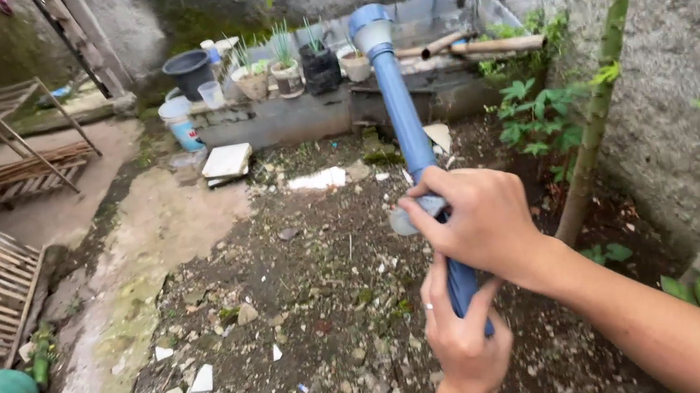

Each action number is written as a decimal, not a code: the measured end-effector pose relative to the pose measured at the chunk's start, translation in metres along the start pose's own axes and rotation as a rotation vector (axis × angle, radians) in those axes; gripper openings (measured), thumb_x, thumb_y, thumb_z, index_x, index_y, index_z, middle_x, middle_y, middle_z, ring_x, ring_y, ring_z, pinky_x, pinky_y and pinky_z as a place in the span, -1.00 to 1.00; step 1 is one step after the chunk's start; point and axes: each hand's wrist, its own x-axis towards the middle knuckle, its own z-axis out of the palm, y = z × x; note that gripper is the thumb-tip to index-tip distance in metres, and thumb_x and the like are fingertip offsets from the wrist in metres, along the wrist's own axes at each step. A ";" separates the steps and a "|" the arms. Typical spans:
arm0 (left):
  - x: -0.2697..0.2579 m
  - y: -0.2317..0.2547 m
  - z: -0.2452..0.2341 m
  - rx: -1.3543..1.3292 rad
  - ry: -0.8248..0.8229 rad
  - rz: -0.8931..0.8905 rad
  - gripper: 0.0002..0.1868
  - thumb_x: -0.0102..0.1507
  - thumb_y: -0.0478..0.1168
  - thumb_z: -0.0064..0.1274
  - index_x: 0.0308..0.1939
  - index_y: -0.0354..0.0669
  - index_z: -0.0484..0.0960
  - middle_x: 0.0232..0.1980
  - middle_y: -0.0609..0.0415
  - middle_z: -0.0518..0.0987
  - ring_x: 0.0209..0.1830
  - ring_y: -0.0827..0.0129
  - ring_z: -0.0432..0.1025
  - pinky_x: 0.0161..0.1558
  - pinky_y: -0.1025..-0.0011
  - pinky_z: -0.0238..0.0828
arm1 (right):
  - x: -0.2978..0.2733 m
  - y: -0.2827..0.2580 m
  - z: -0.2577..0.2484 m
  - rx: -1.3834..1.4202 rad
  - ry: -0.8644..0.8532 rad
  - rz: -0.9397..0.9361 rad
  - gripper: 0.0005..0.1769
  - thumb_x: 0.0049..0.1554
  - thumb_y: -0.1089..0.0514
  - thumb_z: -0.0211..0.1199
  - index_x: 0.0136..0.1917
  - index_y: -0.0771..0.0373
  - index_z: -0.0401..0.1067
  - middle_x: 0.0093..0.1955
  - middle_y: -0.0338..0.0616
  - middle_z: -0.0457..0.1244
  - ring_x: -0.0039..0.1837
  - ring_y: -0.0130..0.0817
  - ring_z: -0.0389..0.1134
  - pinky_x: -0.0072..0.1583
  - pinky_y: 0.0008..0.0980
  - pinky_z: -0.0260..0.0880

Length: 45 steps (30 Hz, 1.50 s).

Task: Watering various potted and ground plants in a backyard garden using a hose with a spray nozzle.

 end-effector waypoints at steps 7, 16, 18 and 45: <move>-0.044 -0.038 -0.021 -0.084 0.077 -0.041 -0.81 0.11 -0.52 0.06 -0.32 -0.27 0.75 0.26 -0.55 0.40 0.15 -0.40 0.49 0.10 -0.06 0.61 | -0.024 -0.043 0.033 -0.174 0.000 -0.139 -0.67 0.25 -0.09 0.28 -0.30 0.00 0.36 -0.45 -0.38 0.24 -0.42 -0.41 0.28 -0.41 -0.33 0.22; -0.073 -0.062 -0.020 -0.216 0.182 0.022 -0.86 0.09 -0.56 0.07 -0.31 -0.50 0.71 0.14 -0.57 0.37 -0.22 -0.23 0.55 -0.31 0.23 0.56 | -0.036 -0.080 0.031 -0.477 0.123 -0.317 -0.59 0.33 -0.01 0.26 -0.34 -0.07 0.27 -0.47 -0.40 0.07 -0.38 -0.49 0.08 -0.32 -0.43 -0.02; -0.073 -0.061 -0.019 -0.190 0.224 0.020 -0.84 0.07 -0.59 0.02 -0.41 -0.44 0.70 0.10 -0.54 0.37 -0.30 -0.19 0.52 -0.40 0.26 0.40 | -0.036 -0.079 0.030 -0.438 0.097 -0.345 -0.57 0.33 -0.02 0.25 -0.35 -0.04 0.22 -0.46 -0.36 0.05 -0.36 -0.43 0.10 -0.31 -0.39 0.00; 0.101 0.006 -0.090 -0.059 0.257 -0.056 -0.66 0.07 -0.58 0.01 -0.20 -0.21 0.75 0.32 -0.51 0.33 0.19 -0.34 0.53 0.15 0.06 0.66 | 0.106 -0.111 -0.021 -0.378 0.170 -0.431 -0.49 0.44 -0.16 0.30 -0.31 -0.05 0.27 -0.50 -0.45 0.17 -0.47 -0.44 0.21 -0.43 -0.36 -0.01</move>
